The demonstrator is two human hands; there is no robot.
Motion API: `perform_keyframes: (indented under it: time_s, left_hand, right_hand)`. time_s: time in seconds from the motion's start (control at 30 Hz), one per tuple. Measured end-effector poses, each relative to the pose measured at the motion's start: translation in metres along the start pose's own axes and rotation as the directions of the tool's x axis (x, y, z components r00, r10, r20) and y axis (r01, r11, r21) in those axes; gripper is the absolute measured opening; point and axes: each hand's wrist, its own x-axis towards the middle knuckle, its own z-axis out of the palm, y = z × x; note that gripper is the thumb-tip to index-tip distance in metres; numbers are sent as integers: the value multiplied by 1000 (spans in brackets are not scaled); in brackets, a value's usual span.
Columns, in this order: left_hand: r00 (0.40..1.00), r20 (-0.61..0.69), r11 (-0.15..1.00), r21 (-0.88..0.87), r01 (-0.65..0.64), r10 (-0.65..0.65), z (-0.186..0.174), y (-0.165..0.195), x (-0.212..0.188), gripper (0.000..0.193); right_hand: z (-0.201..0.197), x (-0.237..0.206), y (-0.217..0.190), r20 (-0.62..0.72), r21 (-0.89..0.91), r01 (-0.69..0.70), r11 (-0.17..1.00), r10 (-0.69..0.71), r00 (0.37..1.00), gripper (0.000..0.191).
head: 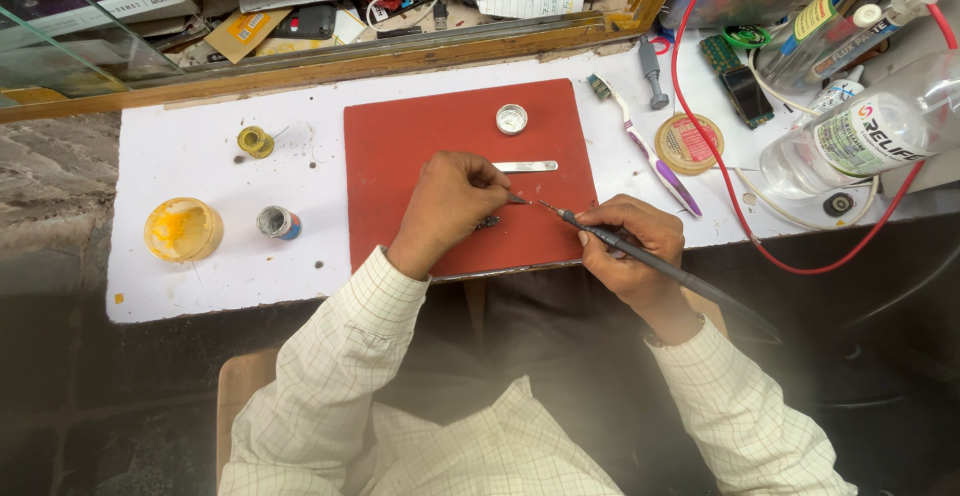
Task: The person solders a small electronic component on a red work mat, holding the part with tweezers while applying solder with a soldering iron. They dip the part in a small tin, use a hot air gun on it, and continue soldering and repositioning the component with the tweezers.
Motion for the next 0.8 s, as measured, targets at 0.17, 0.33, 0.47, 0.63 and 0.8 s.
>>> perform_keyframes:
  time_s: [0.17, 0.33, 0.47, 0.63, 0.8]
  left_hand:
    - [1000, -6, 1000, 22, 17, -17, 1, 1, -1, 10]
    - [1000, 4, 1000, 9, 4, -4, 2, 3, -2, 10]
    - [999, 37, 999, -33, 27, -25, -1, 3, -2, 11]
    - [1000, 27, 999, -54, -9, 11, 1, 0, -1, 11]
    - [1000, 2, 999, -35, -15, 15, 4, -2, -1, 11]
  right_hand:
    - [1, 1, 0, 0, -15, 11, 1000, -11, 1000, 14]
    - [-1, 2, -2, 5, -25, 9, 1000, -9, 1000, 14]
    - [-2, 2, -2, 6, -29, 2, 1000, -2, 1000, 15]
    - [-2, 1, -2, 20, -7, 13, 1000, -13, 1000, 15]
    - [-1, 0, -2, 20, -28, 21, 999, -21, 1000, 16]
